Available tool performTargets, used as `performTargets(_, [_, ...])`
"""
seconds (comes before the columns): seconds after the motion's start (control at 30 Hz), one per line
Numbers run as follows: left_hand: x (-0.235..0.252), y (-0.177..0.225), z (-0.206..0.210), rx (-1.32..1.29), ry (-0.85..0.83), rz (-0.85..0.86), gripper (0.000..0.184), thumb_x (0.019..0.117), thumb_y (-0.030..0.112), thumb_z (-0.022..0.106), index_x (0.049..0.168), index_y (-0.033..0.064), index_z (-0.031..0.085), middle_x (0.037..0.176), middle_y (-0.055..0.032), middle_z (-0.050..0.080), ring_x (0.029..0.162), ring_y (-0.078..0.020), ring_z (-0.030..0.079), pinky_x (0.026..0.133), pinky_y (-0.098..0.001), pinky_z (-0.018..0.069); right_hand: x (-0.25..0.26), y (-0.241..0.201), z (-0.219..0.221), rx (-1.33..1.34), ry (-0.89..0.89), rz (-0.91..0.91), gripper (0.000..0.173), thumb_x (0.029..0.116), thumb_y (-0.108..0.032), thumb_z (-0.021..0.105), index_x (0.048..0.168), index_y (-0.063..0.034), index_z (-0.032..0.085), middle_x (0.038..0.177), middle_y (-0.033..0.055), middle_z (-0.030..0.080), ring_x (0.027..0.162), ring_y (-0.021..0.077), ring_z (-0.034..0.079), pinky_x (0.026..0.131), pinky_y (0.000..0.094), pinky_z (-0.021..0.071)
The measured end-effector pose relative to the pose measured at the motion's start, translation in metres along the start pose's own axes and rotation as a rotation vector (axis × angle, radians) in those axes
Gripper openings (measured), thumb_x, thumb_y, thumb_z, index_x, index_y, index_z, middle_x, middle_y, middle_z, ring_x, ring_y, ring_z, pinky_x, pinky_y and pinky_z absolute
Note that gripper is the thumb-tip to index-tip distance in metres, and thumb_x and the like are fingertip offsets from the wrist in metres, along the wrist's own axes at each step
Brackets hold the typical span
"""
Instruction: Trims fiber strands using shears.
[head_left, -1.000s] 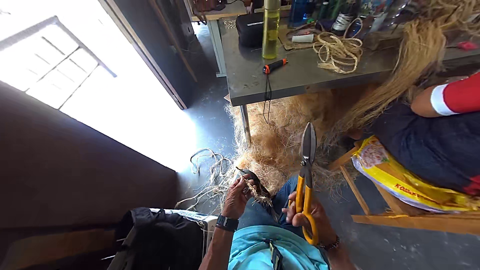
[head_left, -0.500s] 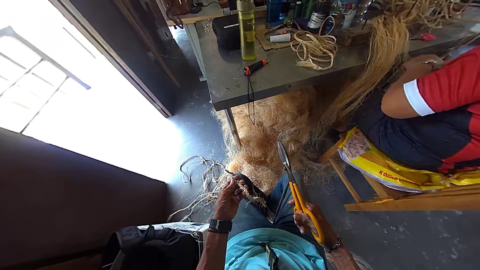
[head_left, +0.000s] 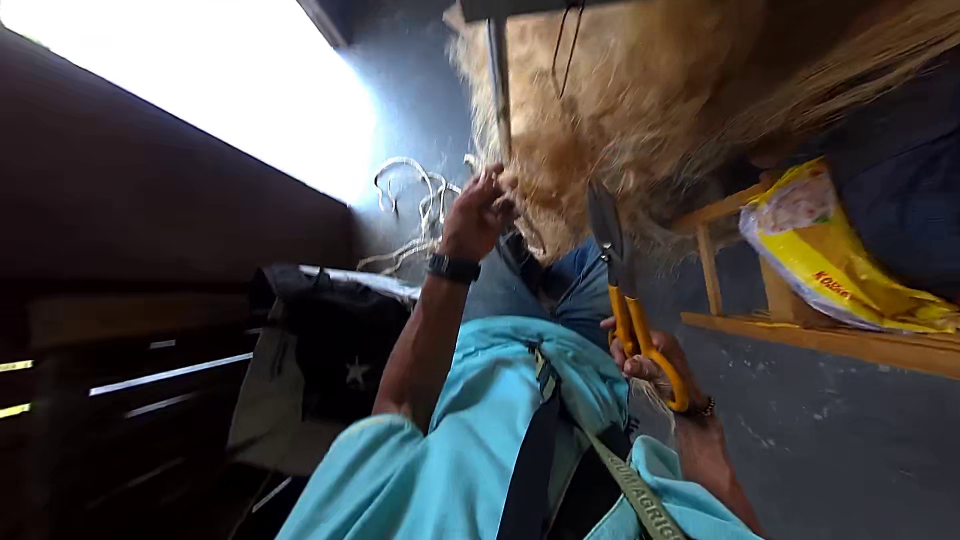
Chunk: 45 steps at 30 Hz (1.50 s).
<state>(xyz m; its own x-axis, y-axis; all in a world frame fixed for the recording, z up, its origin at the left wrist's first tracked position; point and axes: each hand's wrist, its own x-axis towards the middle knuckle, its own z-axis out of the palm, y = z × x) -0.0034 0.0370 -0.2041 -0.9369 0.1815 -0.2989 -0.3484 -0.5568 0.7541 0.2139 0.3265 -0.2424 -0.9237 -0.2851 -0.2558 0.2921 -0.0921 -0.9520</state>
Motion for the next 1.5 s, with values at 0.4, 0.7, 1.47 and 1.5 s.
performTargets(0.4, [0.006,-0.005,-0.001,-0.352,-0.128,0.025,0.027,0.111,0.02,0.037,0.126,0.0118,0.058,0.104,-0.0083,0.074,0.09,-0.0199,0.073,0.08,-0.0366,0.0617,0.0,0.001,0.017,-0.157,-0.2,-0.005,0.089,0.0845,-0.067,0.071,0.137,0.0035,0.055,0.082,-0.0041,0.064,0.07,0.0032,0.058,0.066,0.0208,0.0526])
performTargets(0.7, [0.001,-0.019,0.003,-0.411,-0.135,0.036,0.025,0.1092,0.017,0.041,0.122,0.0119,0.062,0.102,-0.0074,0.074,0.093,-0.0218,0.073,0.084,-0.0406,0.0615,0.009,-0.004,0.023,-0.143,-0.219,0.01,0.094,0.0847,-0.073,0.066,0.138,0.0031,0.053,0.083,-0.002,0.064,0.07,0.0064,0.06,0.065,0.0236,0.054])
performTargets(1.47, [-0.006,-0.029,0.0,-0.479,-0.238,0.037,0.025,0.11,0.017,0.041,0.126,0.0111,0.059,0.103,-0.0082,0.074,0.093,-0.0205,0.073,0.086,-0.0383,0.0605,0.015,0.001,0.029,-0.074,-0.255,0.002,0.097,0.0844,-0.076,0.063,0.137,0.0051,0.053,0.084,0.0003,0.066,0.069,0.0084,0.061,0.061,0.0242,0.0545])
performTargets(1.5, [-0.006,-0.029,-0.001,-0.482,-0.24,0.035,0.025,0.1099,0.017,0.041,0.126,0.0113,0.059,0.103,-0.0082,0.074,0.093,-0.0203,0.073,0.086,-0.0377,0.0606,0.015,0.001,0.029,-0.073,-0.26,0.0,0.097,0.0845,-0.076,0.063,0.137,0.0052,0.053,0.084,0.0002,0.065,0.069,0.0083,0.061,0.061,0.0239,0.0543])
